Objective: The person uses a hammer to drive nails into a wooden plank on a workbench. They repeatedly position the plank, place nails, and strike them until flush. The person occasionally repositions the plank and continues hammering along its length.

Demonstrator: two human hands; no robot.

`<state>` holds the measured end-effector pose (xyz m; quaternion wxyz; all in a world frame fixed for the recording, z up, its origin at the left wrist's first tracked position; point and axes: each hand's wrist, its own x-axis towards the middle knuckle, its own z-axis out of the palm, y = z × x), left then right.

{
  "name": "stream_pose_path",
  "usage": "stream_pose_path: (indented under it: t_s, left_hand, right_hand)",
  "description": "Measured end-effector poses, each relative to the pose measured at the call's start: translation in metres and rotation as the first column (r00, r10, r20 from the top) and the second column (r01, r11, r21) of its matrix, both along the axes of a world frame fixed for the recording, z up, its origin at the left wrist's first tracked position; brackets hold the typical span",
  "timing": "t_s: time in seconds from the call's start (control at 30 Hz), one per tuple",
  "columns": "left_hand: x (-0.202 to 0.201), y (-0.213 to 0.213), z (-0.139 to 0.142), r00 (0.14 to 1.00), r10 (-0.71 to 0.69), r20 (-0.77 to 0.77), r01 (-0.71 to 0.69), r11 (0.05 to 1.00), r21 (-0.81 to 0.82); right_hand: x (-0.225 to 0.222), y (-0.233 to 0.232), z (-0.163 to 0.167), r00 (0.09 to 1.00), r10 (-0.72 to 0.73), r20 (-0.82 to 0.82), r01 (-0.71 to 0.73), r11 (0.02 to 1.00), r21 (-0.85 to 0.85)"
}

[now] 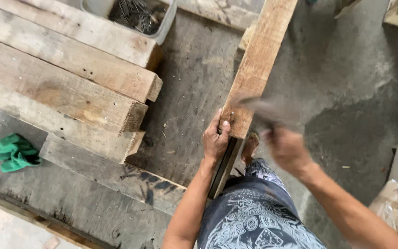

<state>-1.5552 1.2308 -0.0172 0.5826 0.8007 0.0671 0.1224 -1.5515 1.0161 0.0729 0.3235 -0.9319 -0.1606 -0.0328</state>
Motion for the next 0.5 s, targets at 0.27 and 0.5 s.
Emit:
stream_pose_path:
  t_s: [0.27, 0.5]
  left_hand:
    - [0.005, 0.001, 0.0, 0.997, 0.014, -0.072, -0.013, 1.0, 0.01]
    - [0.001, 0.003, 0.001, 1.0, -0.016, -0.026, 0.017, 1.0, 0.018]
  right_hand:
    - [-0.007, -0.01, 0.072, 0.989, -0.094, -0.112, 0.114, 0.975, 0.192]
    - [0.004, 0.016, 0.021, 0.998, -0.022, 0.053, 0.002, 0.939, 0.345]
